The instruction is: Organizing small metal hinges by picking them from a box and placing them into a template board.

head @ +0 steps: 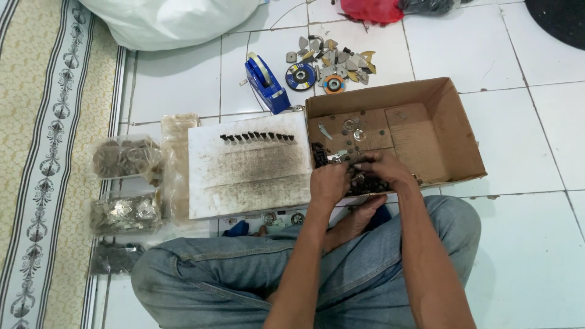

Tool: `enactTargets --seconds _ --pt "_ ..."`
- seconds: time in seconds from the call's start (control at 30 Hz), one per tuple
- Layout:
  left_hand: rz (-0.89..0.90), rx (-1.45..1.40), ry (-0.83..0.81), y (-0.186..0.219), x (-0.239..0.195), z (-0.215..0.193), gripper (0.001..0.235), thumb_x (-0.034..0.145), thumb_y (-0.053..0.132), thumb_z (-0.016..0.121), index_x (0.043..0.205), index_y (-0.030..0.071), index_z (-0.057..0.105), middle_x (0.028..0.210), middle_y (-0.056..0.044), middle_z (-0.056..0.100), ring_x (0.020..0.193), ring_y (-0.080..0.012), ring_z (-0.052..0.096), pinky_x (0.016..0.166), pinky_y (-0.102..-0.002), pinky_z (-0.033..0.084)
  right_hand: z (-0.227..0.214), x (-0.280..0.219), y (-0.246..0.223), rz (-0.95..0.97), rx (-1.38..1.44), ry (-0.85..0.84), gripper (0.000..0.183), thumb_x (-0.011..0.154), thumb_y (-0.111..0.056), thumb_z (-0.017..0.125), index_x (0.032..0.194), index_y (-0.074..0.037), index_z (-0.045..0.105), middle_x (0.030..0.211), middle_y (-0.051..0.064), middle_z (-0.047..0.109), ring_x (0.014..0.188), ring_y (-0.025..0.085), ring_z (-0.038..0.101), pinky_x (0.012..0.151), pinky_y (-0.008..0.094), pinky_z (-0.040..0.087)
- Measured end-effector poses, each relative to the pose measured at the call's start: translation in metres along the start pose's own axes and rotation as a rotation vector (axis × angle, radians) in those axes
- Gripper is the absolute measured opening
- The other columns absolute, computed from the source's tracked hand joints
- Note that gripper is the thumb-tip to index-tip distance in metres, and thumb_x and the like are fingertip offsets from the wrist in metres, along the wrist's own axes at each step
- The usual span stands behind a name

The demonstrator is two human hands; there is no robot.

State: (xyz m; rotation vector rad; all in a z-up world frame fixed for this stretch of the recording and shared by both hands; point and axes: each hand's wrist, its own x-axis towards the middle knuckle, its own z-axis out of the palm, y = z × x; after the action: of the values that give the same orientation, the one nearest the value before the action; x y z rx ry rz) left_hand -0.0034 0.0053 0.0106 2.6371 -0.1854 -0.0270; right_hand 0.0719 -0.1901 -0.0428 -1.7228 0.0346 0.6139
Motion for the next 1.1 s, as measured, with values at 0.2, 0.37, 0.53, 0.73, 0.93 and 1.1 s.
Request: enactTargets --seconds 0.2,0.37,0.53,0.73,0.93,1.1 --pt "-0.034 -0.041 0.032 -0.006 0.001 0.011 0.011 0.093 0.019 0.062 0.09 0.017 0.073 0.068 -0.011 0.071 0.07 -0.0341 0.075 0.064 -0.044 0.059 0.0 0.002 0.001 0.027 0.066 -0.016 0.026 0.081 -0.011 0.084 0.106 -0.005 0.08 0.087 0.013 0.077 0.075 0.021 0.07 0.071 0.035 0.06" --pt "-0.04 -0.058 0.061 -0.006 0.001 0.008 0.016 0.093 0.016 0.06 0.082 0.018 0.07 0.065 -0.009 0.069 0.067 -0.0315 0.073 0.063 -0.042 0.059 -0.003 0.006 0.003 -0.011 0.095 -0.027 0.029 0.078 -0.006 0.086 0.106 -0.002 0.079 0.086 0.017 0.076 0.075 0.023 0.07 0.068 0.036 0.061" --pt "-0.044 -0.091 0.073 -0.009 0.002 0.015 0.017 0.094 0.017 0.059 0.079 0.017 0.068 0.064 -0.011 0.068 0.067 -0.0329 0.073 0.063 -0.044 0.059 0.001 0.0 -0.005 0.021 0.082 -0.016 0.024 0.079 -0.007 0.083 0.103 -0.004 0.08 0.082 0.016 0.074 0.073 0.022 0.07 0.066 0.034 0.061" --pt "-0.059 -0.078 0.08 -0.009 0.0 0.013 0.016 0.094 0.02 0.06 0.08 0.019 0.068 0.064 -0.01 0.068 0.069 -0.0331 0.074 0.064 -0.045 0.059 0.005 0.0 -0.009 0.024 0.085 -0.027 0.024 0.078 -0.007 0.085 0.101 -0.001 0.079 0.081 0.017 0.073 0.073 0.024 0.071 0.065 0.037 0.062" --pt "-0.043 -0.072 0.049 -0.012 0.002 0.017 0.019 0.094 0.02 0.056 0.077 0.017 0.066 0.062 -0.011 0.066 0.067 -0.0347 0.073 0.062 -0.045 0.058 0.005 -0.006 -0.013 0.006 0.055 0.0 0.02 0.077 -0.005 0.082 0.096 -0.001 0.078 0.077 0.014 0.069 0.071 0.023 0.07 0.063 0.034 0.061" --pt "-0.04 -0.029 0.032 -0.017 0.003 0.023 0.018 0.092 0.014 0.057 0.076 0.017 0.065 0.06 -0.009 0.067 0.062 -0.0278 0.071 0.061 -0.039 0.057 0.014 0.002 -0.007 -0.092 -0.229 0.04 0.03 0.084 -0.011 0.077 0.113 -0.004 0.08 0.078 0.014 0.066 0.074 0.026 0.063 0.059 0.042 0.052"
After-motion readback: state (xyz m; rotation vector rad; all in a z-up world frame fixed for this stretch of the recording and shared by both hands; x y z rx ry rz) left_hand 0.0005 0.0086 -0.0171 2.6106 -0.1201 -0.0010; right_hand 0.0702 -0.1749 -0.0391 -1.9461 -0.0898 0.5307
